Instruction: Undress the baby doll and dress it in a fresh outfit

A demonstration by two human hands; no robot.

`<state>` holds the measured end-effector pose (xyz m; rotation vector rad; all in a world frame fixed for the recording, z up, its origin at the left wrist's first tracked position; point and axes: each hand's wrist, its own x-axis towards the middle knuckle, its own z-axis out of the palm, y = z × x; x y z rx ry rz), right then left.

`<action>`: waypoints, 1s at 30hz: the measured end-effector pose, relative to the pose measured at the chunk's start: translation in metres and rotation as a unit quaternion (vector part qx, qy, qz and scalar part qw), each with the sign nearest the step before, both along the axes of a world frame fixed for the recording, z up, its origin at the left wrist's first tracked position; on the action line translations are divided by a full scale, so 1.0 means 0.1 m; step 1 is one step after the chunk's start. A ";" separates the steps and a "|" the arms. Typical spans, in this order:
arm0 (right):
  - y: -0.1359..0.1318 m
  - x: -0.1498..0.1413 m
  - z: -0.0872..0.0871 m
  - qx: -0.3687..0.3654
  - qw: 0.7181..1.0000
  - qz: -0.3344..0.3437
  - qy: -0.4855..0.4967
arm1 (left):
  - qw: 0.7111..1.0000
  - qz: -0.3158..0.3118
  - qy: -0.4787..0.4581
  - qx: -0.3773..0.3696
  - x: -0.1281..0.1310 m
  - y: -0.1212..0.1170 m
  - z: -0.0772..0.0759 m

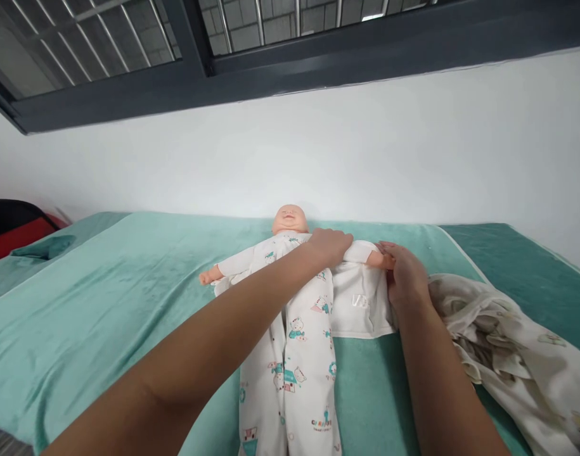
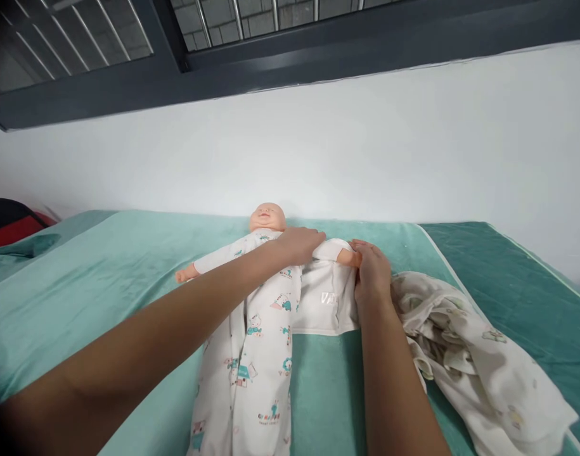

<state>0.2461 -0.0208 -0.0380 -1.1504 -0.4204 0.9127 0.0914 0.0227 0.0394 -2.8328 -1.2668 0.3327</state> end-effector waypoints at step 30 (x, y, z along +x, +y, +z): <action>-0.20 -0.74 0.01 0.142 0.806 0.221 -0.531 | 0.735 0.189 -0.649 -0.042 -1.41 -0.35 -0.63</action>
